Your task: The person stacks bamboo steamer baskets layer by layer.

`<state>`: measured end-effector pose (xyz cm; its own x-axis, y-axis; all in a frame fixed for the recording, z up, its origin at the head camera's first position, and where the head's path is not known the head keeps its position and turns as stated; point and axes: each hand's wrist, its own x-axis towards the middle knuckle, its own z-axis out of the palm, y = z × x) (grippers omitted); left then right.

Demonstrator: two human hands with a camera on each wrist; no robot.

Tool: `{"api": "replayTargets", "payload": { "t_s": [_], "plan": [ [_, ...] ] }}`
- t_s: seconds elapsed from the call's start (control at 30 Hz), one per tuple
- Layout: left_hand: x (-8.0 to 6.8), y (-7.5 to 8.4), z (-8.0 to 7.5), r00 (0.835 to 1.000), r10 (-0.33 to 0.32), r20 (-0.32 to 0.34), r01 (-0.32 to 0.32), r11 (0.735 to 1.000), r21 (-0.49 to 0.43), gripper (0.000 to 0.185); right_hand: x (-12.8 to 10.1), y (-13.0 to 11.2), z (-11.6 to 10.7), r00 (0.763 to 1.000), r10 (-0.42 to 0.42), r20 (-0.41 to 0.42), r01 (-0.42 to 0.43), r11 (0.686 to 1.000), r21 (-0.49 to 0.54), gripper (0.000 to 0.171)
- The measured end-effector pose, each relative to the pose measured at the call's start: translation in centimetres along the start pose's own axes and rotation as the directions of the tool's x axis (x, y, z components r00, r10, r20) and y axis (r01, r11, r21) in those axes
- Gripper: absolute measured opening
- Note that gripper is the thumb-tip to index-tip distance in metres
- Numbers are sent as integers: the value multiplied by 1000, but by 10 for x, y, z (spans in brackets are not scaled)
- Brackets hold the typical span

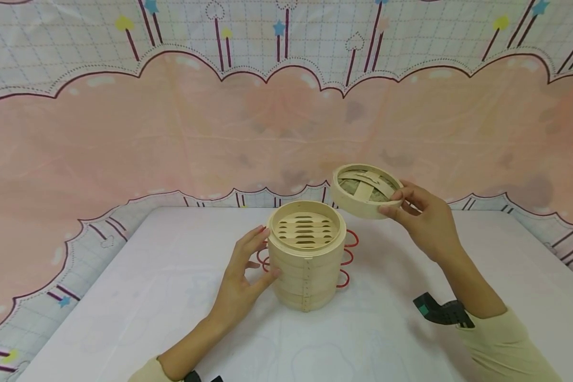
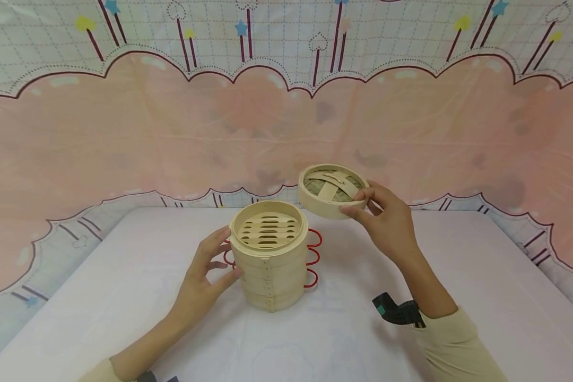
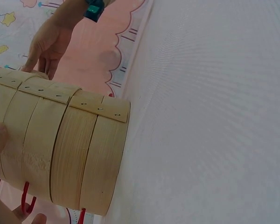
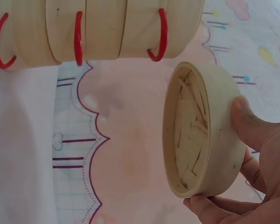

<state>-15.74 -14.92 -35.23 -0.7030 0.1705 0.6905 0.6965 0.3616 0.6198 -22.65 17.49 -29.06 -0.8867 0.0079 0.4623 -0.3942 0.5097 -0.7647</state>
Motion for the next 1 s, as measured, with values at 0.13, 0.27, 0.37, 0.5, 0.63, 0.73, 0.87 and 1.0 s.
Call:
{"api": "replayTargets", "payload": {
  "t_s": [0.13, 0.27, 0.37, 0.5, 0.63, 0.73, 0.87, 1.0],
  "plan": [
    [0, 0, 0, 1000, 0, -2, 0, 1000, 4, 70, -2, -6, -1, 1000, -13, 6, 13, 1000, 18, 31],
    [0, 0, 1, 1000, -6, -4, 6, 1000, 4, 70, -5, -11, 0, 999, -39, 22, 38, 998, 49, 30],
    [1, 0, 1, 1000, -16, -3, 16, 1000, -1, 70, -6, -15, 2, 997, -62, 40, 59, 996, 74, 28],
    [1, 0, 2, 1000, -22, 1, 22, 1000, -5, 70, -8, -19, 4, 994, -94, 63, 88, 992, 95, 27],
    [2, 0, 2, 1000, -22, 4, 22, 1000, -7, 70, -9, -20, 6, 990, -112, 82, 102, 989, 108, 26],
    [2, -1, 3, 1000, -24, 4, 24, 1000, -10, 70, -9, -21, 8, 989, -121, 89, 110, 987, 115, 25],
    [2, -1, 3, 1000, -21, 0, 21, 1000, -8, 70, -10, -22, 10, 985, -145, 98, 133, 984, 115, 24],
    [1, -1, 4, 1000, -13, 0, 13, 1000, -11, 69, -11, -23, 13, 980, -153, 128, 138, 984, 114, 24]
  ]
}}
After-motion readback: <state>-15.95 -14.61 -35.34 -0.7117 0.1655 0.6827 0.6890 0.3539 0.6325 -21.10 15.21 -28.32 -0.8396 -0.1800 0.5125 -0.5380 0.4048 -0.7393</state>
